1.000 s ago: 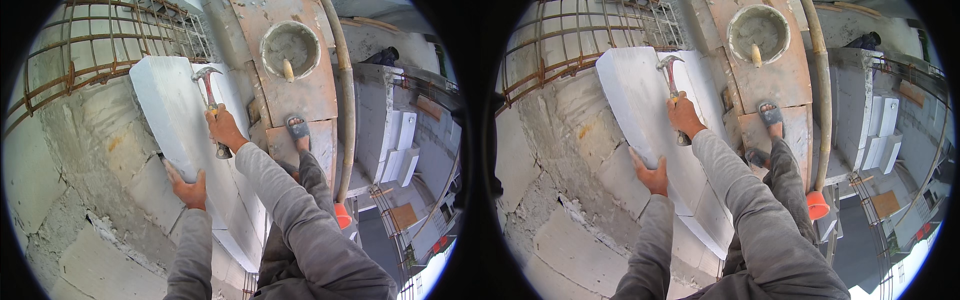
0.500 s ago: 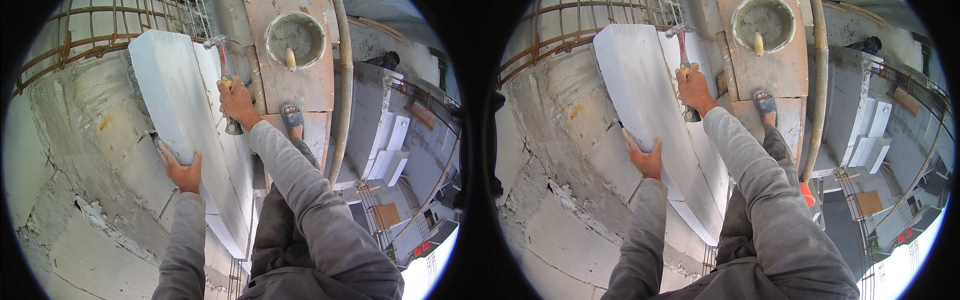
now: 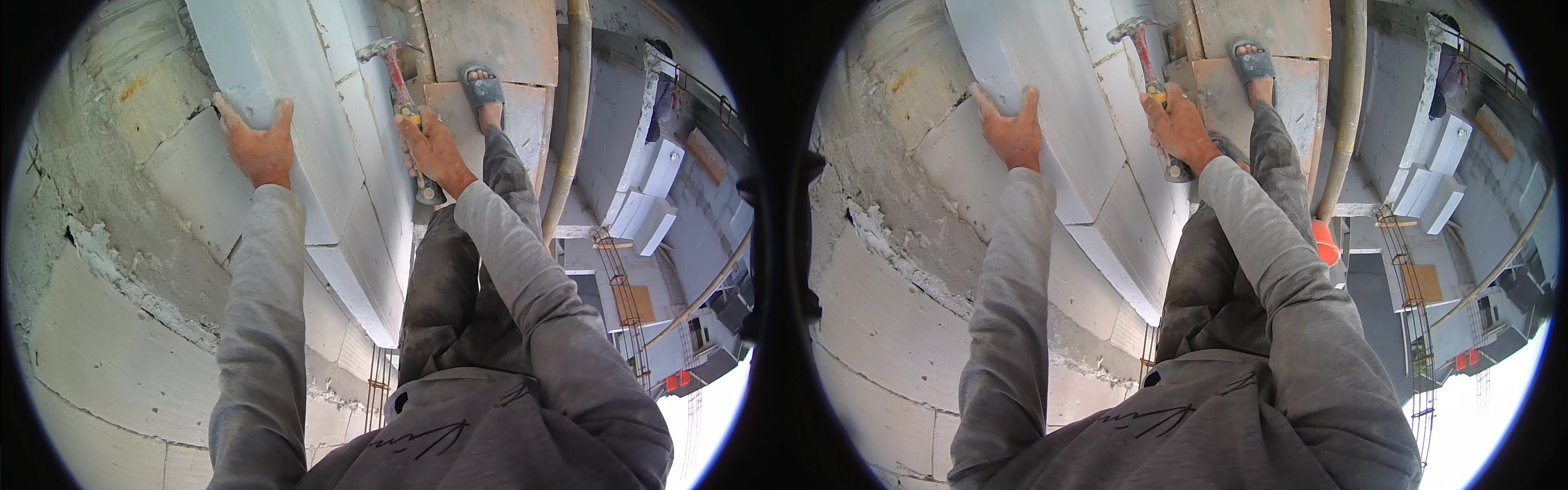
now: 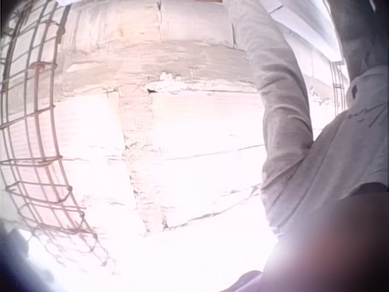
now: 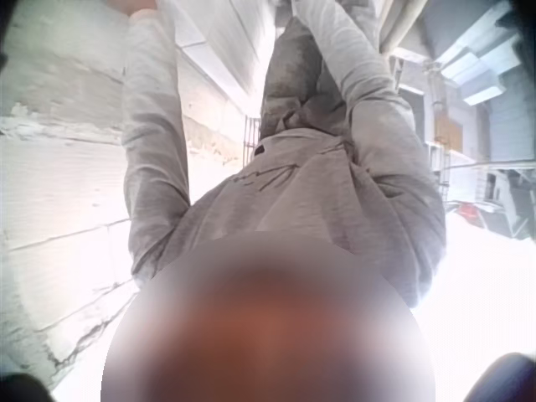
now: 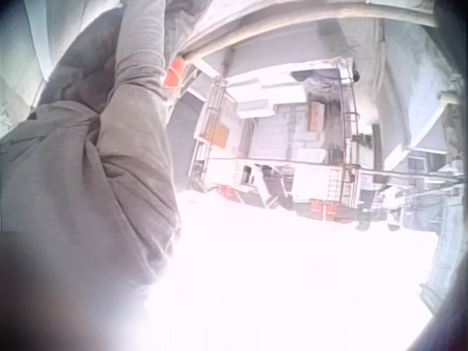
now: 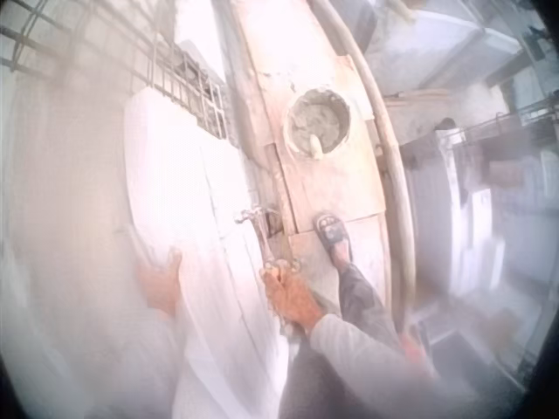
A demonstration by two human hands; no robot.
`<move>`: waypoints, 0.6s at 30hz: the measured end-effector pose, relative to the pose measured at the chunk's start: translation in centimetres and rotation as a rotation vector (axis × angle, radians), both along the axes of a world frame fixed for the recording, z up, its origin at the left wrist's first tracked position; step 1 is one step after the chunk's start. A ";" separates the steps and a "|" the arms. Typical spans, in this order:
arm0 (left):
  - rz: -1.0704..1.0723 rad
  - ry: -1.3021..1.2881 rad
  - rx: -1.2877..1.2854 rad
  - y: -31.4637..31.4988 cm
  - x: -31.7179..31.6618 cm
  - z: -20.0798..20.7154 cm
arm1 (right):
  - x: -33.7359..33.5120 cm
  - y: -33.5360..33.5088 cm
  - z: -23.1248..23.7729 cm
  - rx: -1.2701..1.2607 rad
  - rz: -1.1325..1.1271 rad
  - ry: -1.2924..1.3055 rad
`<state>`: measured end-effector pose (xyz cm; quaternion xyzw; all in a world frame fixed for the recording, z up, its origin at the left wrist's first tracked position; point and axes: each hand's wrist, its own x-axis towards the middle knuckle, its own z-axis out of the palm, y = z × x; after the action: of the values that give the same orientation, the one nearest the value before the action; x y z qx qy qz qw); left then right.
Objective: The person places a large white rectangular tile onto a wall, taps it into position with a hammer, and then uses a trowel to apply and smooth cement into the gaps between tiles. The person continues to apply cement to the joints and smooths the surface.
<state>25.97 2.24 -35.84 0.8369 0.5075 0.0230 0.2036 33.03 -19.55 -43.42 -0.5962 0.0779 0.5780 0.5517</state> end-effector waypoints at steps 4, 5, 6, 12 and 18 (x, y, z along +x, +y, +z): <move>-0.059 -0.124 0.028 0.0 -0.9 -0.5 | -6.8 -4.4 2.2 -0.051 -0.025 0.140; -0.087 -0.160 0.053 -0.3 -1.7 -0.5 | -8.6 -5.3 2.6 -0.068 -0.026 0.152; -0.100 -0.114 0.073 -0.9 -3.0 -0.5 | -10.1 -5.8 2.8 -0.115 -0.022 0.171; -0.027 -0.071 -0.064 -6.6 -12.2 0.0 | -17.0 -6.6 3.4 -0.029 0.098 0.247; -0.024 -0.104 -0.034 -6.6 -13.0 -0.6 | -18.2 -5.9 2.7 -0.148 -0.153 0.243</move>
<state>12.94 -4.38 -36.47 0.8371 0.4866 0.0553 0.2438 14.84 -25.48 -40.76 -0.5532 0.2318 0.5947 0.5353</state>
